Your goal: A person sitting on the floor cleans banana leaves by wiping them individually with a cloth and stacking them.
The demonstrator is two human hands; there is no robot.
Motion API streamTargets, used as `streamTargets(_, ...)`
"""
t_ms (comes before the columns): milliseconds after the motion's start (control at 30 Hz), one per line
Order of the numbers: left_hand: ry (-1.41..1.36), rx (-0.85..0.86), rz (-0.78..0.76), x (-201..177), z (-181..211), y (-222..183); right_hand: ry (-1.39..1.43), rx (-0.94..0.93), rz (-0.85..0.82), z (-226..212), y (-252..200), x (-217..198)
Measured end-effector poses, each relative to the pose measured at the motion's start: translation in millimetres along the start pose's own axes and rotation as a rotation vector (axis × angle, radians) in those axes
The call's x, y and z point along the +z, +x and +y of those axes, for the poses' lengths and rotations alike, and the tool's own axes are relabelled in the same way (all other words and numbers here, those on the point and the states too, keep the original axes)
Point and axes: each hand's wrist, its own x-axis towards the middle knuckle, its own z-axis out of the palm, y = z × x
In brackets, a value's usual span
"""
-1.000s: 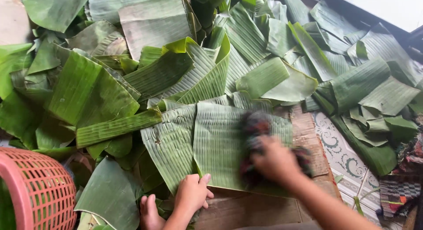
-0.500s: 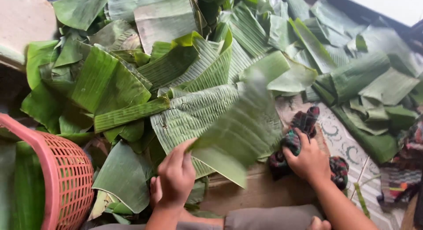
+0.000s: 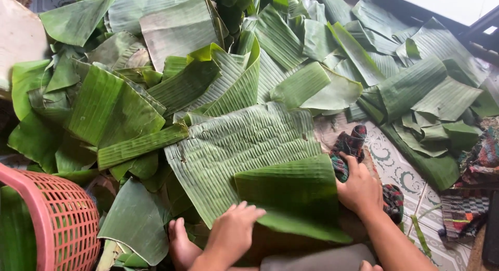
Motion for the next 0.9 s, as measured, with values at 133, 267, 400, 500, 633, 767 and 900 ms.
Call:
streamTargets(133,-0.185,-0.345,0.317,-84.0,3.0,24.1,-0.248,0.040,-0.096,1.9,-7.1,-8.4)
streamTargets(267,-0.466,-0.248,0.854,-151.9,9.2,12.1,-0.279,0.112,-0.207,13.4,-24.0,-1.1)
streamTargets(400,-0.051,0.164,0.755,-160.4,33.1,6.3,-0.142,0.014,-0.108,21.0,-12.0,13.0)
streamTargets(500,-0.036,0.070,0.481,-109.1,21.6,12.6,-0.053,-0.065,-0.018,13.7,-8.8,6.7)
streamTargets(633,0.202,-0.148,0.127,52.9,-111.1,8.6,0.015,-0.055,-0.011,23.0,2.6,6.8)
streamTargets(767,0.270,-0.438,0.683,122.0,-251.4,-87.4,0.372,-0.167,0.448,5.1,24.0,-23.1)
streamTargets(900,0.519,0.093,-0.028,100.6,-45.3,11.6,0.102,-0.843,-0.214,-66.8,-31.2,-6.7)
